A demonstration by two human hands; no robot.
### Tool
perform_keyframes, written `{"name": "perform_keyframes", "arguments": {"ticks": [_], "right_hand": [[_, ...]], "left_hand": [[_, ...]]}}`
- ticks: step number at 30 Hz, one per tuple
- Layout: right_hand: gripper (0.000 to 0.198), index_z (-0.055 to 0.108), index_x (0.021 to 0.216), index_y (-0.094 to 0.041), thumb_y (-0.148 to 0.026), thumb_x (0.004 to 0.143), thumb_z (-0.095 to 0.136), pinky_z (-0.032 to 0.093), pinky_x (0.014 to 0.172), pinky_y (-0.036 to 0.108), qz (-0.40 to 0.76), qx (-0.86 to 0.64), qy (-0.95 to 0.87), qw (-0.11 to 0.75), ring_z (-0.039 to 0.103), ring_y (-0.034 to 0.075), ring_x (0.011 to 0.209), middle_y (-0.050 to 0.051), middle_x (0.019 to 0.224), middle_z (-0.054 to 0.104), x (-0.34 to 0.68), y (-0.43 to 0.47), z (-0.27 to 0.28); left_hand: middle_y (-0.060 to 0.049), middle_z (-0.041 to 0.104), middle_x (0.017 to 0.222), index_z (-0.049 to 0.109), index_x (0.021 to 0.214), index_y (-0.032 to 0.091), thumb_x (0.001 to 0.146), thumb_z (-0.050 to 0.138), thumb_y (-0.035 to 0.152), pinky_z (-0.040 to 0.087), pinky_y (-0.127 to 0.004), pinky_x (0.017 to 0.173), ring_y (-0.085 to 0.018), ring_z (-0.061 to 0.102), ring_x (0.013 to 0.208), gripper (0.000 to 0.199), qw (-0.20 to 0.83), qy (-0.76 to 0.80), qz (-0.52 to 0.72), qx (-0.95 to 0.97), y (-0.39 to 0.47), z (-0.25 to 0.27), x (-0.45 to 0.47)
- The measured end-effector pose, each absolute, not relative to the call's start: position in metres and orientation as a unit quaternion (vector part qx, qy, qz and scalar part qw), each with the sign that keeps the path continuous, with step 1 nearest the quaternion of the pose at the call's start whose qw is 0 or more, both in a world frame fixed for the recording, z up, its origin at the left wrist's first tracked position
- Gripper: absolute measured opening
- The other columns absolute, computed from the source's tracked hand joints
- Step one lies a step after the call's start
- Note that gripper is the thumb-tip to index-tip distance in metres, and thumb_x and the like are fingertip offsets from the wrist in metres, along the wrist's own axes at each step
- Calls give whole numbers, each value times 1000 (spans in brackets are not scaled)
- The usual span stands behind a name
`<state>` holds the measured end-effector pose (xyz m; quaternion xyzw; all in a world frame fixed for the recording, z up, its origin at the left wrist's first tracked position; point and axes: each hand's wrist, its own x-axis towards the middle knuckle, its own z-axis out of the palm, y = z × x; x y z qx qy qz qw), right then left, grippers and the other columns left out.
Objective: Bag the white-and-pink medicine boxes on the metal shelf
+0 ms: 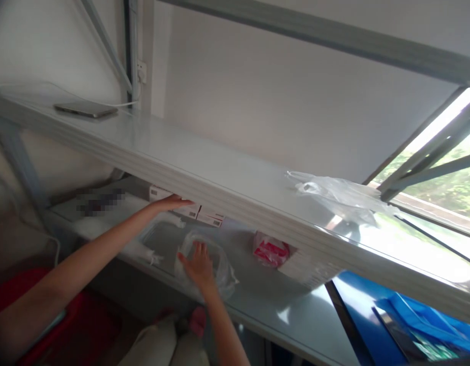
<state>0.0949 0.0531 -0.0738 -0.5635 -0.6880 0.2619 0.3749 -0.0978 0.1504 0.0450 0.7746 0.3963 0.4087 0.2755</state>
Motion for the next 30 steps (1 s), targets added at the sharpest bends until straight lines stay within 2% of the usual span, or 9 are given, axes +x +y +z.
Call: {"name": "perform_keyframes", "arguments": {"ticks": [2, 3, 6, 8, 10, 15, 20, 26, 30], "right_hand": [[65, 53, 120, -22, -41, 61, 72, 42, 84, 43, 228, -585, -692, 355, 54, 33, 104, 13, 118, 54, 84, 40, -83], [70, 49, 125, -20, -36, 60, 71, 42, 84, 44, 224, -586, -692, 356, 55, 33, 104, 14, 119, 54, 79, 39, -86], [53, 56, 116, -22, -23, 63, 60, 47, 75, 39, 278, -575, -660, 395, 62, 24, 80, 7, 95, 63, 75, 45, -86], [40, 60, 104, -25, -22, 65, 53, 48, 63, 33, 347, -541, -620, 449, 59, 18, 60, -1, 75, 62, 77, 44, -81], [36, 60, 100, -26, -24, 65, 52, 46, 58, 30, 403, -481, -583, 516, 55, 14, 53, -4, 70, 61, 83, 33, -72], [36, 61, 99, -24, -27, 63, 59, 46, 65, 26, 479, -385, -477, 628, 57, 14, 72, -2, 82, 64, 97, -24, -39], [37, 59, 98, -24, -25, 61, 60, 44, 66, 25, 504, -368, -387, 679, 53, 11, 63, -3, 79, 62, 101, -74, -17], [37, 56, 96, -25, -22, 60, 60, 42, 62, 22, 514, -365, -335, 701, 53, 10, 63, -5, 74, 61, 102, -105, -15], [35, 54, 96, -25, -21, 61, 59, 42, 59, 22, 508, -354, -328, 714, 52, 10, 61, -5, 73, 58, 98, -115, -16]], "left_hand": [[-6, 60, 117, 59, 114, 20, 81, 58, 40, 40, -34, 97, -23, 51, 115, 39, 280, 360, 419, 785, 131, 41, -99], [-6, 56, 123, 56, 118, 22, 82, 57, 39, 38, -33, 100, -21, 48, 118, 41, 285, 342, 423, 790, 118, 36, -100], [-7, 52, 127, 54, 120, 24, 85, 52, 37, 36, -33, 101, -19, 45, 121, 37, 307, 323, 418, 792, 76, 17, -108], [-7, 54, 124, 56, 117, 24, 86, 52, 37, 35, -34, 102, -19, 46, 120, 33, 308, 334, 417, 787, 50, 5, -112], [-8, 55, 121, 58, 113, 22, 86, 53, 37, 34, -36, 102, -20, 48, 117, 31, 294, 350, 428, 780, 29, -6, -115], [-7, 57, 112, 56, 113, 21, 84, 57, 40, 41, -36, 94, -20, 54, 104, 34, 282, 385, 440, 761, -16, -21, -106], [-6, 57, 113, 54, 113, 23, 77, 66, 42, 38, -36, 96, -22, 52, 108, 43, 278, 338, 431, 789, -60, -21, -79], [-6, 61, 103, 64, 93, 21, 82, 62, 37, 38, -36, 95, -21, 54, 102, 20, 271, 310, 472, 780, -86, -17, -62], [-6, 60, 104, 65, 93, 22, 78, 67, 39, 36, -38, 97, -22, 52, 104, 23, 236, 320, 466, 791, -96, -10, -64]]}}
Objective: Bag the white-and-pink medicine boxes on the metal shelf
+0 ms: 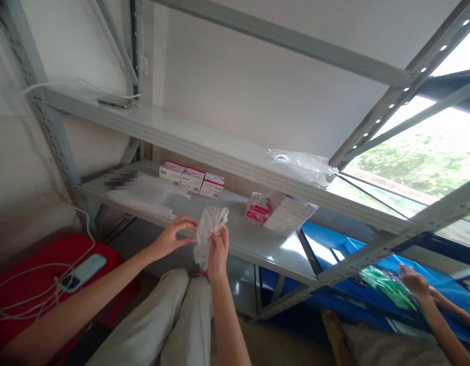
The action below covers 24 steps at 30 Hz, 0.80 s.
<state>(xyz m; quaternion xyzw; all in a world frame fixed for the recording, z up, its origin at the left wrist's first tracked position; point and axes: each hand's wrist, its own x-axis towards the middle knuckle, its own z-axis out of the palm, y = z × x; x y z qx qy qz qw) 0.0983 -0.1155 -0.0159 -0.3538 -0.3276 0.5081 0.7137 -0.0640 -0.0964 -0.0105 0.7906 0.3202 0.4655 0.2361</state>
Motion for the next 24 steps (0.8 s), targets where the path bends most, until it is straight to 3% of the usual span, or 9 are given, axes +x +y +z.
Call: {"name": "perform_keyframes", "arguments": {"ticks": [3, 6, 13, 18, 24], "right_hand": [[32, 53, 94, -26, -20, 63, 58, 42, 58, 22, 507, -344, -339, 714, 51, 10, 60, -6, 72, 57, 93, -120, -15], [28, 53, 93, -26, -22, 65, 57, 44, 60, 23, 517, -337, -347, 707, 53, 11, 62, -5, 73, 58, 89, -121, -15], [19, 57, 84, -23, -36, 70, 58, 46, 61, 25, 526, -351, -302, 713, 55, 12, 63, -4, 69, 57, 111, -108, -21], [13, 56, 75, -22, -30, 67, 63, 47, 63, 23, 518, -348, -251, 740, 57, 10, 65, -5, 69, 59, 150, -95, -29], [20, 59, 85, -24, -34, 68, 59, 50, 73, 27, 543, -277, -262, 748, 61, 13, 89, -2, 96, 65, 173, -97, -28]], "left_hand": [[-5, 59, 108, 64, 91, 23, 76, 68, 39, 35, -39, 97, -23, 50, 107, 22, 195, 318, 454, 809, -104, -3, -65], [-4, 59, 106, 64, 83, 22, 84, 61, 35, 35, -37, 97, -21, 51, 105, 13, 175, 311, 457, 815, -105, 3, -65], [-3, 63, 85, 58, 85, 19, 89, 51, 35, 44, -29, 81, -17, 59, 84, 18, 243, 344, 500, 757, -86, -1, -84], [0, 62, 80, 56, 85, 19, 89, 50, 37, 43, -26, 78, -16, 59, 79, 19, 245, 383, 498, 738, -74, -1, -104], [0, 57, 80, 50, 88, 20, 90, 46, 40, 43, -25, 77, -15, 57, 80, 21, 290, 377, 511, 716, -61, -6, -111]]}}
